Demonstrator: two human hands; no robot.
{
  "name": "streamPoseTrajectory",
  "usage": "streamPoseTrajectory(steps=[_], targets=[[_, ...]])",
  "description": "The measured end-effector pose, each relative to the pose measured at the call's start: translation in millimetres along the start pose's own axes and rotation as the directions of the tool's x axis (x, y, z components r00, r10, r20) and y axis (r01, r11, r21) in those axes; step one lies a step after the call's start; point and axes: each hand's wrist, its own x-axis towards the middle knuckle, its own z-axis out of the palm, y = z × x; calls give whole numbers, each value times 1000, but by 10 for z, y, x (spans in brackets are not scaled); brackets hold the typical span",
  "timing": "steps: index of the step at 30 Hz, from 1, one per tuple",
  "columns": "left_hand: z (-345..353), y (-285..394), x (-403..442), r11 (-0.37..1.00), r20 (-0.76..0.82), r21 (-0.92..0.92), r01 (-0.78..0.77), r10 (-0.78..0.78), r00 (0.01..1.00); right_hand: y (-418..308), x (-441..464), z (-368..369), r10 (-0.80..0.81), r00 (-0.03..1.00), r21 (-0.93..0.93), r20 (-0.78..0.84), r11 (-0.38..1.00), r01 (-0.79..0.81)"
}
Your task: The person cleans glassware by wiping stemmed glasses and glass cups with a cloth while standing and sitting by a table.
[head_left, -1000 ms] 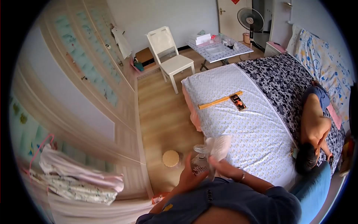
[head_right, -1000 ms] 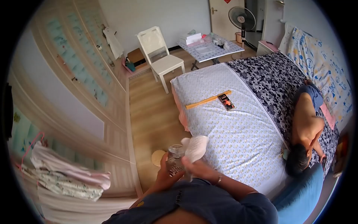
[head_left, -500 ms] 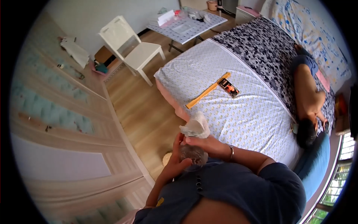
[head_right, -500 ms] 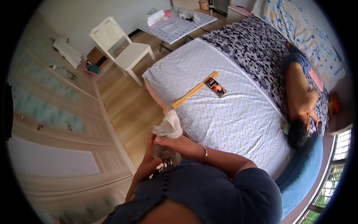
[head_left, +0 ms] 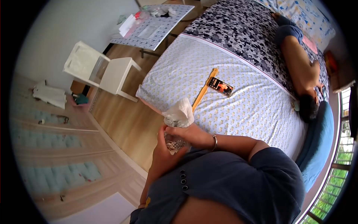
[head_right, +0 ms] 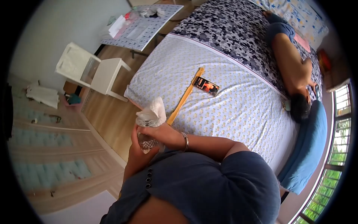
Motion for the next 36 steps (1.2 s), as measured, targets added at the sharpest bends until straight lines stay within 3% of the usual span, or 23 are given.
streamPoseTrajectory(steps=[1, 3, 5, 7, 8, 10, 11, 12, 13, 14, 17, 19, 21, 22, 23, 25, 27, 29, 30, 31, 33, 35, 36], targets=[[-47, -36, 102, 1000, 22, -1, 0, 0, 1000, -69, 56, -27, -2, 1000, 9, -20, 1000, 3], [-173, -170, 277, 949, 123, -273, -156, 195, 973, -214, 146, -95, -1, 995, 54, 97, 999, -5], [-273, -239, 417, 915, 214, -374, -149, 242, 946, -304, 200, -93, -84, 990, 55, 117, 995, 78], [-317, -232, 504, 831, 291, -557, -1, 196, 936, -384, 237, -42, -222, 973, -168, 60, 959, 229], [-296, -237, 549, 832, 308, -554, 4, 200, 930, -380, 307, -57, -230, 972, -165, 44, 958, 234], [-261, -257, 626, 768, 115, -636, -76, 191, 975, -322, 472, -81, -189, 982, -193, 23, 963, 190], [-318, -316, 665, 769, 133, -635, -69, 197, 971, -238, 523, -35, -198, 980, -190, 6, 962, 196], [-375, -394, 723, 911, 104, -369, -184, 237, 966, -138, 574, 32, -275, 955, -229, -107, 942, 245], [-440, -457, 784, 956, 83, -66, -286, 291, 953, -57, 628, 99, -351, 912, -277, -214, 917, 288], [-531, -507, 838, 892, 81, 175, -417, 409, 909, 3, 688, 167, -454, 851, -390, -265, 857, 336], [-844, -596, 938, 898, 177, 82, -433, 414, 893, 74, 859, 378, -361, 877, -263, -317, 922, 285], [-1154, -592, 991, 883, 292, 105, -457, 412, 863, 97, 961, 534, -343, 894, -285, -288, 922, 262], [-1409, -797, 1053, 847, 394, -441, -295, 479, 785, 104, 1035, 734, -360, 912, -367, -196, 889, 272], [-1539, -900, 1063, 843, 468, -519, -142, 420, 778, 134, 1104, 794, -340, 931, -373, -132, 887, 272], [-1642, -970, 1072, 839, 479, -524, -144, 431, 765, 182, 1184, 859, -351, 925, -380, -147, 883, 275], [-1821, -1090, 1085, 840, 511, -529, -121, 429, 745, 310, 1354, 997, -492, 870, -404, -44, 805, 435], [-1940, -1179, 1102, 842, 502, -507, -185, 462, 731, 397, 1471, 1133, -495, 866, -330, -74, 831, 447], [-1978, -1202, 1073, 885, 449, -362, -292, 440, 778, 460, 1505, 1279, -468, 829, -333, -307, 868, 367], [-2005, -1205, 1072, 894, 417, -207, -397, 448, 791, 551, 1555, 1334, -542, 750, -401, -380, 827, 395], [-2032, -1197, 1075, 891, 430, -212, -401, 454, 780, 613, 1572, 1383, -548, 738, -403, -393, 824, 397], [-2071, -1176, 1107, 924, 527, -116, -364, 368, 766, 678, 1562, 1434, -391, 726, -243, -566, 920, 306], [-2114, -1206, 1190, 931, 598, -158, -330, 356, 718, 651, 1470, 1454, -354, 735, -223, -578, 935, 276], [-2138, -1200, 1239, 900, 657, -185, -394, 411, 631, 616, 1418, 1464, -335, 749, -205, -572, 942, 265]])
